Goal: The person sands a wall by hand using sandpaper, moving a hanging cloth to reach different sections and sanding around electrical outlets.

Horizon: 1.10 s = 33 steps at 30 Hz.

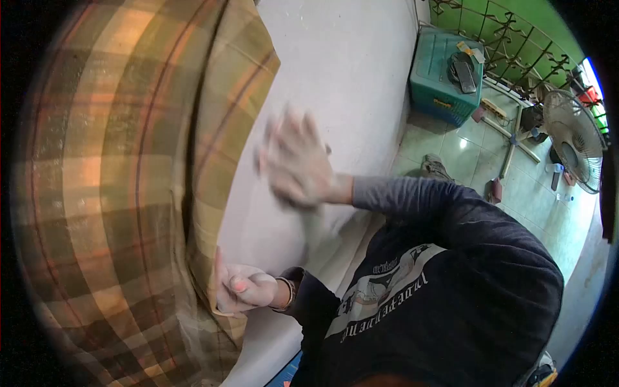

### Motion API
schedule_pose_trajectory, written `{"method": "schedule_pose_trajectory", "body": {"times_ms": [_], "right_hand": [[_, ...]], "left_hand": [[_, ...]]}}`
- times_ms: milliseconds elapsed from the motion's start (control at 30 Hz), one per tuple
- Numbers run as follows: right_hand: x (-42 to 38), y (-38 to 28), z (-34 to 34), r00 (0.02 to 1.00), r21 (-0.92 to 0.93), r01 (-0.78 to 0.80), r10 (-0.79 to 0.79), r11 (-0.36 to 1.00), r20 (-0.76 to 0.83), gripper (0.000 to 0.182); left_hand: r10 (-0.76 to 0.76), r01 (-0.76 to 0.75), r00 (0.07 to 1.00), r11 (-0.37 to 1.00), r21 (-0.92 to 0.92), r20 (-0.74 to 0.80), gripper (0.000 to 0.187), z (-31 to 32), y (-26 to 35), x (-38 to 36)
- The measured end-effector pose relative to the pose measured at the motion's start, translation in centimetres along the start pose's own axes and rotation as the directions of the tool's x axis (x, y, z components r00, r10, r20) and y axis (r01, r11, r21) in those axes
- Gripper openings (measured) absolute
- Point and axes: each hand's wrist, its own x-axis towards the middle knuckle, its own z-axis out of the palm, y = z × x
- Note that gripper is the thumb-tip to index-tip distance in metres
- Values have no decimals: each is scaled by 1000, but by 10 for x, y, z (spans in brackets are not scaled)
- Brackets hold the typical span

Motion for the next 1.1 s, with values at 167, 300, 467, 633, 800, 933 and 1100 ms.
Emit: {"method": "schedule_pose_trajectory", "body": {"times_ms": [167,300,467,633,800,933,1100], "right_hand": [[31,-47,6,992,27,48,-44,998,-118,46],[-39,-7,20,878,18,450,-446,893,173,47],[47,-17,-2,953,127,-228,248,965,-176,57],[19,8,10,708,-33,706,-705,707,38,55],[83,60,-27,945,44,-261,264,964,-193,57],[68,69,-37,940,229,228,-276,946,202,57],[74,145,-48,954,-11,287,-287,958,-86,57]], "left_hand": [[-79,77,997,996,-53,-24,58,3,20,24],[-191,194,981,964,-181,32,65,-1,25,29],[-388,332,921,817,-471,-24,81,18,36,47],[-276,237,958,912,-335,-73,81,28,31,49],[-385,272,883,885,-377,-269,70,40,34,51],[-235,153,804,969,-193,-546,55,57,26,53],[8,34,750,998,51,-661,41,89,11,48]]}}
